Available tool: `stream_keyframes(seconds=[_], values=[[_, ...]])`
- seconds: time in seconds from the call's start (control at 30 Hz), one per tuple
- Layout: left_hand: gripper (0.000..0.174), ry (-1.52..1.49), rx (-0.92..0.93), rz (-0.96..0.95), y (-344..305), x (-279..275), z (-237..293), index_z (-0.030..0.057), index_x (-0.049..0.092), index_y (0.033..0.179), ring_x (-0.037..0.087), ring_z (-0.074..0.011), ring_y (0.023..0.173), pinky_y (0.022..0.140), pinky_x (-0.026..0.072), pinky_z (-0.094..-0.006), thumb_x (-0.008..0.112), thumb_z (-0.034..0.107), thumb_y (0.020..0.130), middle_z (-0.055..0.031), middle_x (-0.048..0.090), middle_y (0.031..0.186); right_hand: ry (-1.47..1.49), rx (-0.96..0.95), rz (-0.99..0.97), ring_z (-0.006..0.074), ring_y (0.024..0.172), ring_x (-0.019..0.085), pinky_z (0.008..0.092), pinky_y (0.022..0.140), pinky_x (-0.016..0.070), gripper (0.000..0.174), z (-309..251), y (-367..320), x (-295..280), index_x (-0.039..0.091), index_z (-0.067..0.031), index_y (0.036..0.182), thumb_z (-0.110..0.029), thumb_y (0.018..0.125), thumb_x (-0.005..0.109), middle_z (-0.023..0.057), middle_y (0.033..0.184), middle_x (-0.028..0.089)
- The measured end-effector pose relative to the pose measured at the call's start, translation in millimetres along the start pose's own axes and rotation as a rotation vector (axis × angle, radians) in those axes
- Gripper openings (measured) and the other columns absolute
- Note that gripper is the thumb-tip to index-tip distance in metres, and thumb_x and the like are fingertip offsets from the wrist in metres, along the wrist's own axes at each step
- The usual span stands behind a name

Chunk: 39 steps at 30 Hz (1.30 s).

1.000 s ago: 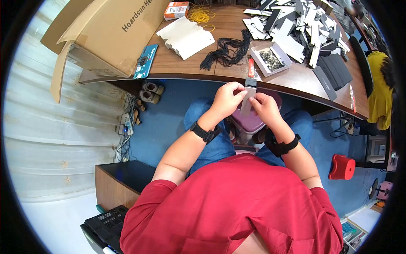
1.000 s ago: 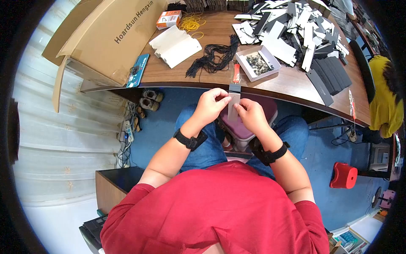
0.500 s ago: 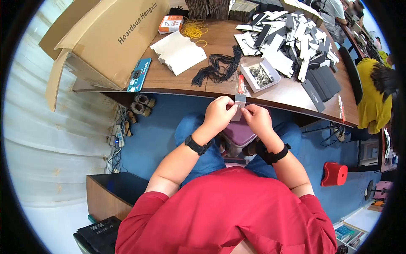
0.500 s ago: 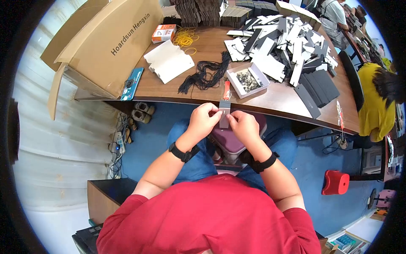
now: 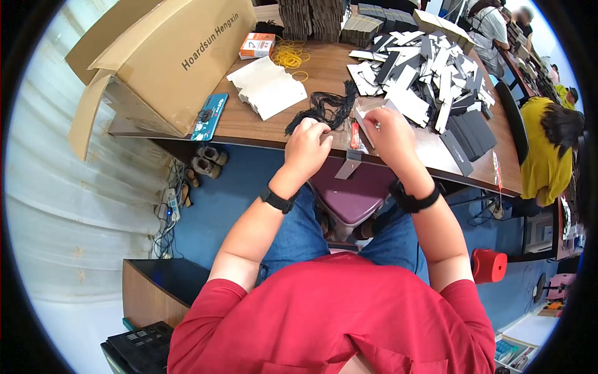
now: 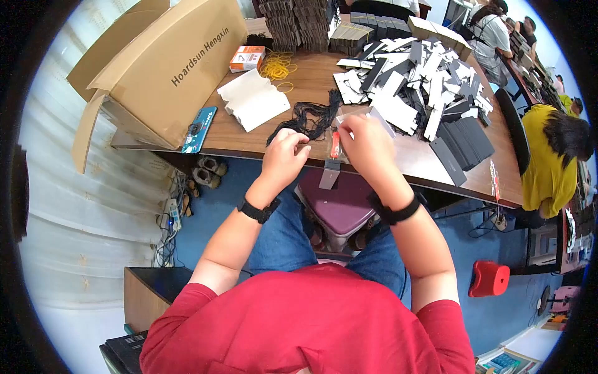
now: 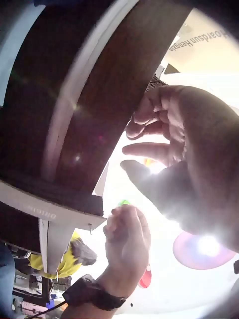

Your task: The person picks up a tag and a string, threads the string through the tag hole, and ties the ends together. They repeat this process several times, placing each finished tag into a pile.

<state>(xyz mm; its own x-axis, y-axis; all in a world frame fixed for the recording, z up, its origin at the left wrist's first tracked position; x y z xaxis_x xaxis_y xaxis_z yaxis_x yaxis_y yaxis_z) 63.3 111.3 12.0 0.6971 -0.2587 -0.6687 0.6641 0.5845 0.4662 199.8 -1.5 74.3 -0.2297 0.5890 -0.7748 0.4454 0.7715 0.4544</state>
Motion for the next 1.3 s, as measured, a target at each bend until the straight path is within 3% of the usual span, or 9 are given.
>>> stream_keyframes(seconds=[0.3,0.43,0.53,0.7,0.87,0.97,1.03,1.17,1.3], values=[[0.047,0.317,0.195,-0.050,-4,19,13,0.0036,0.055,0.121,0.048,-0.0309,0.108,0.093,0.0400,-0.0431,0.063,0.014,0.076,-0.0101,0.055,0.124,-0.506,-0.231,-0.015,0.0261,0.108,0.048,0.0511,0.090,0.0343,0.009,7,34,70,0.069,-0.0139,0.076,-0.016,0.070,0.063,0.0038,0.097,0.058],[0.045,0.360,0.174,-0.066,-6,17,11,0.0037,0.055,0.121,0.047,-0.0302,0.110,0.093,0.0369,-0.0450,0.060,0.020,0.080,-0.0089,0.053,0.128,-0.005,-0.065,0.065,0.0253,0.087,0.060,0.0454,0.087,0.0431,0.008,19,47,47,0.068,-0.0104,0.078,-0.015,0.074,0.063,0.0080,0.083,0.063],[0.045,0.381,0.120,-0.063,-5,15,10,0.0037,0.055,0.121,0.046,-0.0305,0.111,0.094,0.0358,-0.0458,0.059,0.022,0.080,-0.0092,0.051,0.130,1.001,0.178,0.197,0.0204,0.081,0.066,0.0312,0.074,0.0503,0.011,38,49,11,0.061,-0.0022,0.088,-0.013,0.088,0.056,0.0126,0.087,0.067],[0.046,0.365,0.028,-0.030,-1,11,3,0.0049,0.055,0.121,0.044,-0.0315,0.114,0.096,0.0359,-0.0452,0.061,0.021,0.078,-0.0111,0.049,0.130,1.587,0.217,0.389,0.0112,0.057,0.052,0.0249,0.056,0.0447,0.009,51,19,-90,0.054,-0.0029,0.097,-0.009,0.091,0.055,0.0037,0.071,0.056],[0.044,0.180,0.100,0.129,0,-14,26,0.0064,0.056,0.117,0.044,-0.0354,0.112,0.097,0.0371,-0.0423,0.061,0.009,0.073,-0.0149,0.047,0.128,1.078,0.272,0.119,0.0050,0.050,0.045,0.0167,0.044,0.0322,0.008,42,-31,-105,0.060,-0.0027,0.093,-0.009,0.088,0.058,-0.0009,0.066,0.053],[0.042,-0.225,0.301,0.017,-12,-33,88,0.0031,0.055,0.119,0.047,-0.0314,0.115,0.100,0.0358,-0.0388,0.058,0.006,0.077,-0.0169,0.051,0.126,0.654,0.290,-0.444,0.0079,0.062,0.056,0.0226,0.057,0.0460,0.010,-6,-63,-80,0.064,-0.0015,0.093,-0.001,0.084,0.059,0.0007,0.071,0.060],[0.037,-0.675,0.261,-0.220,-26,-26,118,-0.0007,0.052,0.121,0.050,-0.0248,0.116,0.101,0.0358,-0.0357,0.051,0.005,0.084,-0.0143,0.054,0.124,0.566,0.005,-0.483,0.0224,0.073,0.063,0.0306,0.068,0.0498,0.013,-32,-73,-69,0.062,0.0001,0.094,0.002,0.082,0.057,0.0126,0.079,0.063],[0.029,-1.326,-0.314,-0.563,-47,13,104,-0.0019,0.053,0.119,0.059,-0.0116,0.092,0.085,0.0468,-0.0262,0.045,0.014,0.097,-0.0088,0.062,0.106,0.496,-0.033,-0.391,0.0305,0.077,0.064,0.0351,0.068,0.0500,0.010,-40,-70,-73,0.056,-0.0020,0.093,-0.002,0.084,0.055,0.0149,0.080,0.064],[0.020,-1.163,-0.396,-0.721,-55,15,99,-0.0029,0.059,0.107,0.059,-0.0073,0.083,0.074,0.0471,-0.0213,0.055,0.009,0.092,-0.0044,0.065,0.092,0.330,-0.027,-0.504,0.0327,0.073,0.063,0.0384,0.064,0.0488,0.013,-32,-74,-69,0.053,-0.0065,0.096,-0.009,0.083,0.057,0.0146,0.077,0.063]])
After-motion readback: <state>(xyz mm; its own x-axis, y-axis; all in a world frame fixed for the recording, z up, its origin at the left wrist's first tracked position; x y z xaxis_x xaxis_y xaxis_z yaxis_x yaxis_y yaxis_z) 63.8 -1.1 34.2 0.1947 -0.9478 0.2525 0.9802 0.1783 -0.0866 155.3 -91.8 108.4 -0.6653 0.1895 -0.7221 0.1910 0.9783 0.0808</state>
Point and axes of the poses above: each hand's wrist, its own y-axis towards the middle knuckle, its own x-axis out of the palm, z = x × y, the point moved 6 cm from there along y, towards the middle knuckle
